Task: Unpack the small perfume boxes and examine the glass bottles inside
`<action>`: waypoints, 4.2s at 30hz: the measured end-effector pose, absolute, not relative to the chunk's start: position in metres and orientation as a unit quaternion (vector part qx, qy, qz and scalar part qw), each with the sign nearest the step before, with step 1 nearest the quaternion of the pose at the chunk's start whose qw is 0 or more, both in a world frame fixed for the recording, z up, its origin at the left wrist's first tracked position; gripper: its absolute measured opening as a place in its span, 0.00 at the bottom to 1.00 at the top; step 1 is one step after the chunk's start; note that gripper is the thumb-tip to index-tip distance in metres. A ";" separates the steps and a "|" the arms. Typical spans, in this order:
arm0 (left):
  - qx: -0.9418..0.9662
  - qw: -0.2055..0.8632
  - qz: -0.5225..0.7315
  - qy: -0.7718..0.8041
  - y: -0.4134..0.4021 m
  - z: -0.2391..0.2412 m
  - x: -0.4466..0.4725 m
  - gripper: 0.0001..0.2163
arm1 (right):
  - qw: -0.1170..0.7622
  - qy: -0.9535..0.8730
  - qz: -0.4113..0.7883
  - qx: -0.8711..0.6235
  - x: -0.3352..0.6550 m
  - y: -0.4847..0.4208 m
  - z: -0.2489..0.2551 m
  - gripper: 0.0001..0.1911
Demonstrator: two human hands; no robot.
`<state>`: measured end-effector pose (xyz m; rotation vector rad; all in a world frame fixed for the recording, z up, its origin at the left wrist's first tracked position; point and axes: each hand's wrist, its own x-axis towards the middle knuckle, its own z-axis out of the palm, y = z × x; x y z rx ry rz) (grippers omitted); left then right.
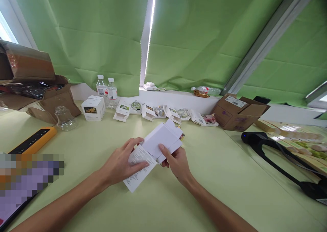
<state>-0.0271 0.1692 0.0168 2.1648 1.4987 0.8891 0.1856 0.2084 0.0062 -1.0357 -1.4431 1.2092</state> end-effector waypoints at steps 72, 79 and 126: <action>0.796 0.112 0.315 0.506 0.172 0.010 -0.029 0.24 | 0.501 -0.598 0.494 -0.384 0.185 0.207 -0.007 0.18; 0.795 0.114 0.317 0.505 0.172 0.010 -0.029 0.24 | 0.481 -0.608 0.503 -0.382 0.182 0.208 -0.007 0.19; 0.763 0.172 0.324 0.532 0.174 0.010 -0.028 0.23 | 0.457 -0.636 0.472 -0.405 0.178 0.203 -0.006 0.22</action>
